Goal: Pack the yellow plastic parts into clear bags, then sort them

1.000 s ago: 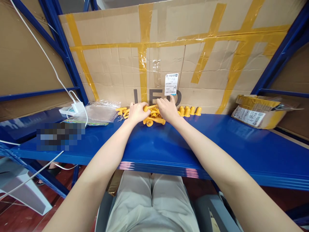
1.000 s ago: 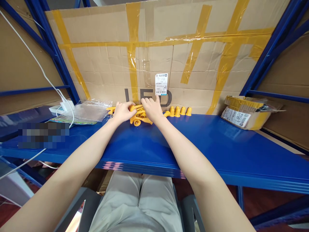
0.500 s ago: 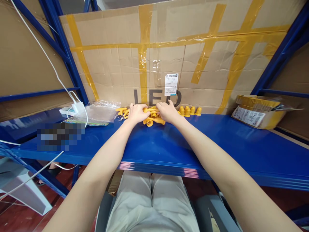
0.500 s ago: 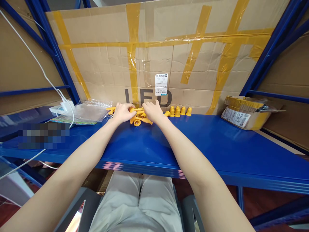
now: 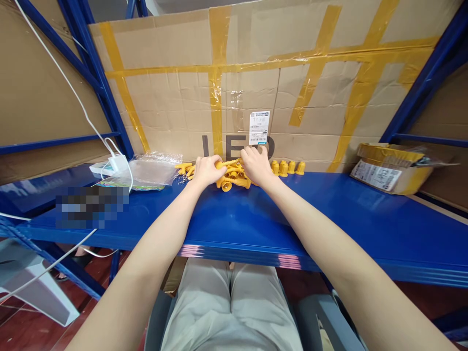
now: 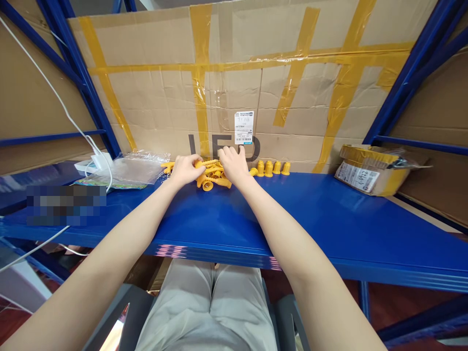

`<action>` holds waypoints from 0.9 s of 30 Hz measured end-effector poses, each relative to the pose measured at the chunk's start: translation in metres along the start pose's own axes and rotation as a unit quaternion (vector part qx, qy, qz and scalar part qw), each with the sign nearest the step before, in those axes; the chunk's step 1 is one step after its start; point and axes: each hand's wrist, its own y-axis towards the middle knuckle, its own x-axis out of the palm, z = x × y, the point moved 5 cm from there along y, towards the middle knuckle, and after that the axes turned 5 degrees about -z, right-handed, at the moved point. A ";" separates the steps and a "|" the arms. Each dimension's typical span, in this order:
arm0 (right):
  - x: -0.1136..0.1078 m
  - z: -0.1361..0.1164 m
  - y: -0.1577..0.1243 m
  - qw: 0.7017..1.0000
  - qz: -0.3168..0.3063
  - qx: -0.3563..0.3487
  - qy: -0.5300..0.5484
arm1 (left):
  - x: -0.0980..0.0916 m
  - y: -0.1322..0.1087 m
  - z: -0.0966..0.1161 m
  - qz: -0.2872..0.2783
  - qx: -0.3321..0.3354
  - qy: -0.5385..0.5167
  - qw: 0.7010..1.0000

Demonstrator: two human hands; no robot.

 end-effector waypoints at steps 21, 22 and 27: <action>0.064 0.178 -0.092 0.808 0.135 0.524 0.234 | 0.009 0.009 -0.051 0.078 -0.108 -0.103 0.986; 0.068 0.180 -0.096 0.799 0.126 0.537 0.238 | 0.009 0.008 -0.052 0.084 -0.105 -0.111 0.985; 0.085 0.184 -0.107 0.763 0.084 0.584 0.264 | 0.018 0.012 -0.074 0.146 -0.118 -0.203 0.961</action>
